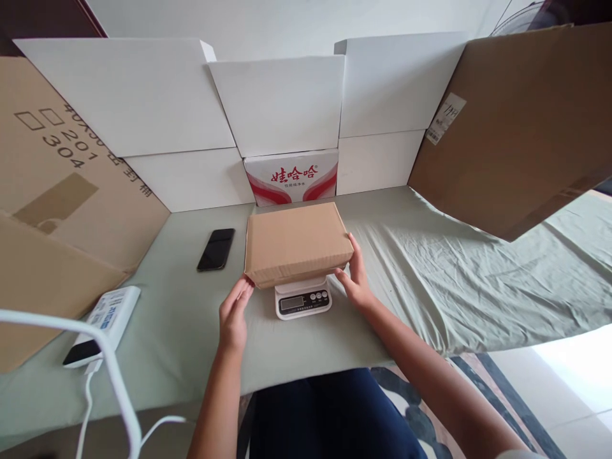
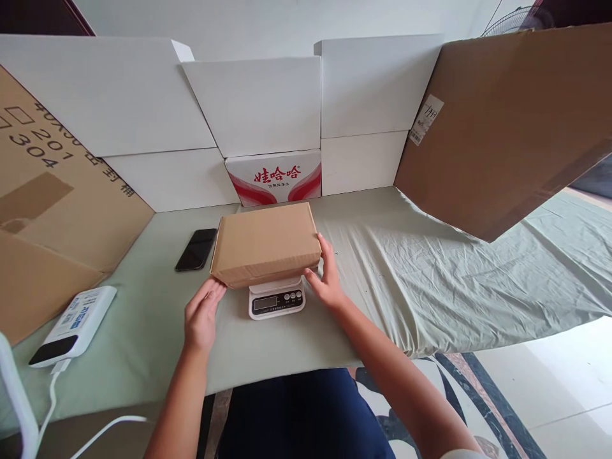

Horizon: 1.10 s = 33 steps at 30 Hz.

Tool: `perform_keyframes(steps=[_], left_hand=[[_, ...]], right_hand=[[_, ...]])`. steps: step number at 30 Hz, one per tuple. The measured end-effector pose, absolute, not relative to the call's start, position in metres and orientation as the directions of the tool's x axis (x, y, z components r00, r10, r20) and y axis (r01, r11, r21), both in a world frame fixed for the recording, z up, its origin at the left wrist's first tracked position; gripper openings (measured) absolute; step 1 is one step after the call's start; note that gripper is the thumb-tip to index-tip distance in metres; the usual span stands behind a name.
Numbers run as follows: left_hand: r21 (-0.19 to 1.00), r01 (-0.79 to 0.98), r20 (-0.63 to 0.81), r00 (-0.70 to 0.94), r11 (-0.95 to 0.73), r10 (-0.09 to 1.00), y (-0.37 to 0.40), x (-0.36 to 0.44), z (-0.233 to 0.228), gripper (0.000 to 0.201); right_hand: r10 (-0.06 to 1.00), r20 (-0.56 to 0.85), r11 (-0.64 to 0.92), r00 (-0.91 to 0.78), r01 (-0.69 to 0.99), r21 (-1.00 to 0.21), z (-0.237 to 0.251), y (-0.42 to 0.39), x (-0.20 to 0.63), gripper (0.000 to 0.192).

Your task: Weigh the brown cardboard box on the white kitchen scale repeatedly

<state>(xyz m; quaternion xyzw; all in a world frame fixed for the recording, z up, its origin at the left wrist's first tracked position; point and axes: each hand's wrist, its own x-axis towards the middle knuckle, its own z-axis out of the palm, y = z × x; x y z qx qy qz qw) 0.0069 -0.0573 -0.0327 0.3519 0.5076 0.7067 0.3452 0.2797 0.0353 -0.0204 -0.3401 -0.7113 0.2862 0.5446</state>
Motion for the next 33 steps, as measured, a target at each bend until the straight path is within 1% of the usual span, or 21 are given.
perform_keyframes(steps=[5,18,26,28,33], left_hand=[[0.958,-0.115,0.156,-0.554,-0.261,0.818,-0.0586,0.0057,-0.0323,0.055],[0.968,-0.074,0.160,-0.556,-0.240,0.816,-0.0622,0.0073,-0.0323,0.052],[0.962,-0.096,0.164,-0.551,-0.256,0.819,-0.0606,0.0076,-0.0334,0.052],[0.957,-0.084,0.188,-0.555,-0.279,0.810,-0.0612,0.0093,-0.0319,0.052],[0.934,-0.060,0.254,-0.585,-0.353,0.770,-0.0617,0.0122,-0.0266,0.051]], right_hand=[[0.807,0.556,0.586,-0.199,0.157,-0.795,-0.0204,0.0362,0.2766,0.080],[0.825,0.529,0.559,-0.199,0.149,-0.815,-0.0209,0.0378,0.2769,0.079],[0.821,0.536,0.567,-0.197,0.165,-0.807,-0.0200,0.0368,0.2773,0.076],[0.816,0.551,0.576,-0.175,0.160,-0.802,-0.0213,0.0379,0.2782,0.074],[0.808,0.588,0.589,-0.050,0.130,-0.798,-0.0238,0.0426,0.2807,0.072]])
